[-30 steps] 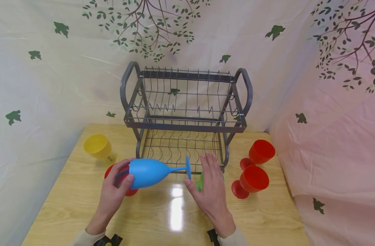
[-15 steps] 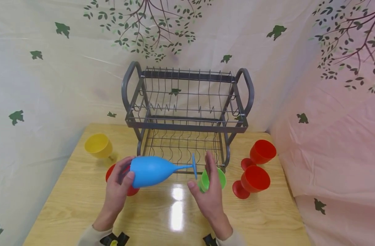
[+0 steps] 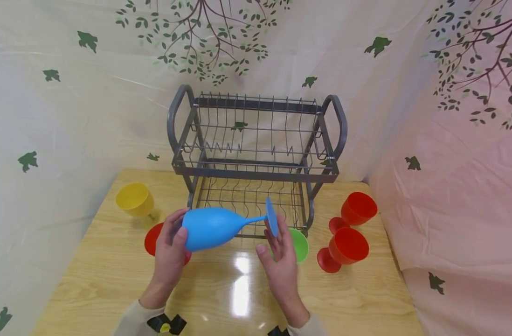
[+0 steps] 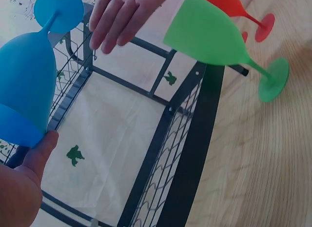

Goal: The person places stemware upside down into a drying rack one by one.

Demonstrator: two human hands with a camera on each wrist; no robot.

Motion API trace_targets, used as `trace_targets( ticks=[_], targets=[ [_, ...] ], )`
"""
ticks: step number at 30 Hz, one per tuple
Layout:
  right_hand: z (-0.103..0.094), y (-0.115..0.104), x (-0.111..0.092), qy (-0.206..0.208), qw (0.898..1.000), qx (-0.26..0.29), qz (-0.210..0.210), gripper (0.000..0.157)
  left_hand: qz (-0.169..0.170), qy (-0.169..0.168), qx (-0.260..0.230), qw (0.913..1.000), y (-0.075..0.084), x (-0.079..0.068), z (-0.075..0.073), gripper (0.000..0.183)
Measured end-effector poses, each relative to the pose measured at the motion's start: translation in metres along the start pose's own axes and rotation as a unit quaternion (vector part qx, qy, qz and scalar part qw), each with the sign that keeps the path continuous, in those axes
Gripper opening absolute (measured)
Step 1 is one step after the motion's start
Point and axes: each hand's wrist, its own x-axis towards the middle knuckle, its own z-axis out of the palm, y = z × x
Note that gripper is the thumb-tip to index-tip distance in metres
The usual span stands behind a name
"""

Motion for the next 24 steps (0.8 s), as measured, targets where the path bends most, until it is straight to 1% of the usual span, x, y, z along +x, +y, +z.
trace_targets(
  ticks=[2,6,8,13,17,24],
  targets=[
    [0.001,0.002,0.000,-0.004,1.000,0.002,-0.006,0.066,-0.006,-0.002,-0.009,0.9999,0.000,0.000,0.004,0.042],
    [0.004,0.005,-0.002,-0.009,1.000,-0.015,-0.007,0.062,-0.017,-0.007,-0.029,0.9994,0.000,-0.001,0.011,0.043],
    [0.005,0.006,-0.003,-0.007,1.000,-0.027,0.003,0.060,-0.018,-0.010,-0.038,0.9990,-0.002,-0.002,0.014,0.044],
    [0.009,0.006,-0.004,-0.010,0.999,-0.030,0.023,0.055,-0.011,-0.015,-0.061,0.9980,-0.007,-0.003,0.023,0.043],
    [0.012,0.007,-0.002,-0.010,0.999,-0.037,0.022,0.053,-0.013,-0.014,-0.074,0.9971,-0.010,-0.005,0.029,0.043],
    [0.014,0.007,-0.002,-0.008,0.999,-0.033,0.012,0.048,-0.030,-0.009,-0.084,0.9960,-0.012,-0.008,0.036,0.043]
  ],
)
